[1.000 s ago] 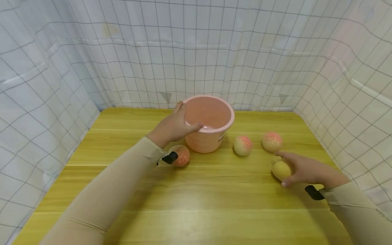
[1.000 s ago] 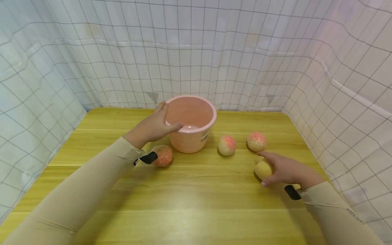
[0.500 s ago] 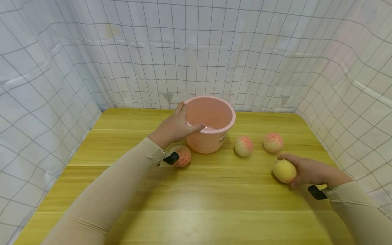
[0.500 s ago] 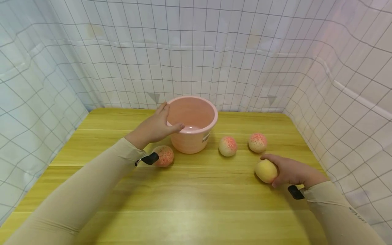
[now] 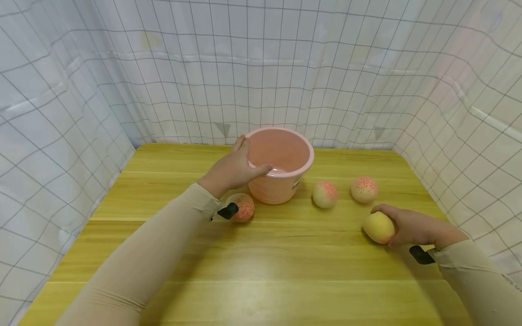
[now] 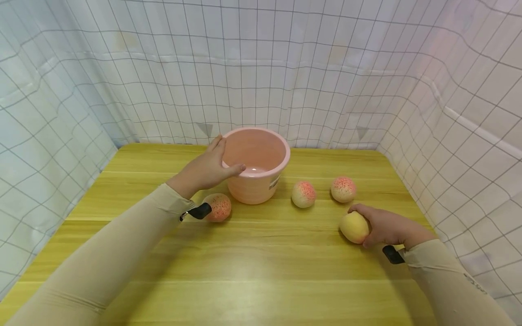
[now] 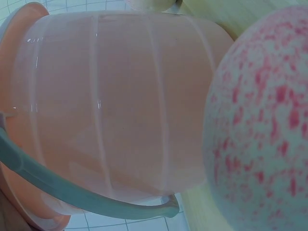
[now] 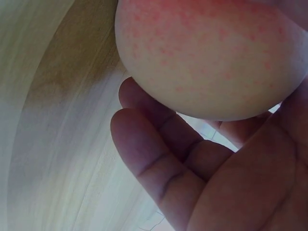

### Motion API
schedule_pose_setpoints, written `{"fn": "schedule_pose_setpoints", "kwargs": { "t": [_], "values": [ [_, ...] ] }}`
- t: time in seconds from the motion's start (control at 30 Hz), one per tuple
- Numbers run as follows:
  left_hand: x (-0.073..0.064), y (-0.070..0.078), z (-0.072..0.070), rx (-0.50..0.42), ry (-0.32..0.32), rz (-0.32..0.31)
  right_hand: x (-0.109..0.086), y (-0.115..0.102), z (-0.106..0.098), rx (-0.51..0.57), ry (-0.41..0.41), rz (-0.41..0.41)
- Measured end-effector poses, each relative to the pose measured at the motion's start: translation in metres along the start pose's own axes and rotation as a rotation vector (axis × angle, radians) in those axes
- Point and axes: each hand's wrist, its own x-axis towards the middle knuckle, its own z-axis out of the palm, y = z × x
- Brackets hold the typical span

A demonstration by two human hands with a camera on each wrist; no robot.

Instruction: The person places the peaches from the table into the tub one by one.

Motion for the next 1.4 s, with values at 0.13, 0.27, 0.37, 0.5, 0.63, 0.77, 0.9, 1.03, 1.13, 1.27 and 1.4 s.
{"fn": "schedule_pose_setpoints", "kwargs": {
  "t": [0.13, 0.27, 0.37, 0.5, 0.63, 0.77, 0.9, 1.03, 1.13, 1.27, 1.4],
  "values": [
    [0.001, 0.0, 0.0, 0.01, 0.004, 0.003, 0.0, -0.001, 0.0, 0.01, -0.002, -0.002],
    [0.001, 0.0, 0.0, 0.011, 0.007, 0.002, 0.0, 0.0, -0.001, 0.009, -0.003, -0.002],
    [0.001, -0.001, 0.0, 0.007, 0.006, 0.0, 0.0, 0.0, -0.001, 0.004, 0.007, -0.004],
    [0.001, -0.001, 0.0, 0.003, 0.002, -0.006, -0.002, -0.001, -0.002, -0.007, 0.029, 0.0],
    [0.001, 0.0, -0.001, 0.004, 0.001, -0.006, -0.004, -0.005, -0.007, -0.003, 0.053, -0.011],
    [0.001, 0.0, -0.001, -0.003, 0.003, -0.006, -0.006, -0.013, -0.014, 0.017, 0.1, -0.048],
    [0.001, 0.0, -0.001, -0.003, -0.004, -0.004, -0.007, -0.023, -0.023, 0.039, 0.144, -0.064],
    [0.001, 0.0, -0.001, 0.003, -0.005, 0.004, -0.003, -0.033, -0.032, 0.05, 0.191, -0.07],
    [0.002, -0.001, -0.001, 0.006, -0.001, 0.005, 0.002, -0.04, -0.039, 0.051, 0.246, -0.086],
    [0.002, 0.0, -0.001, 0.015, 0.001, 0.001, 0.011, -0.051, -0.046, 0.055, 0.33, -0.118],
    [0.002, -0.001, -0.001, 0.021, 0.0, 0.001, 0.021, -0.068, -0.055, 0.086, 0.401, -0.126]
  ]
}}
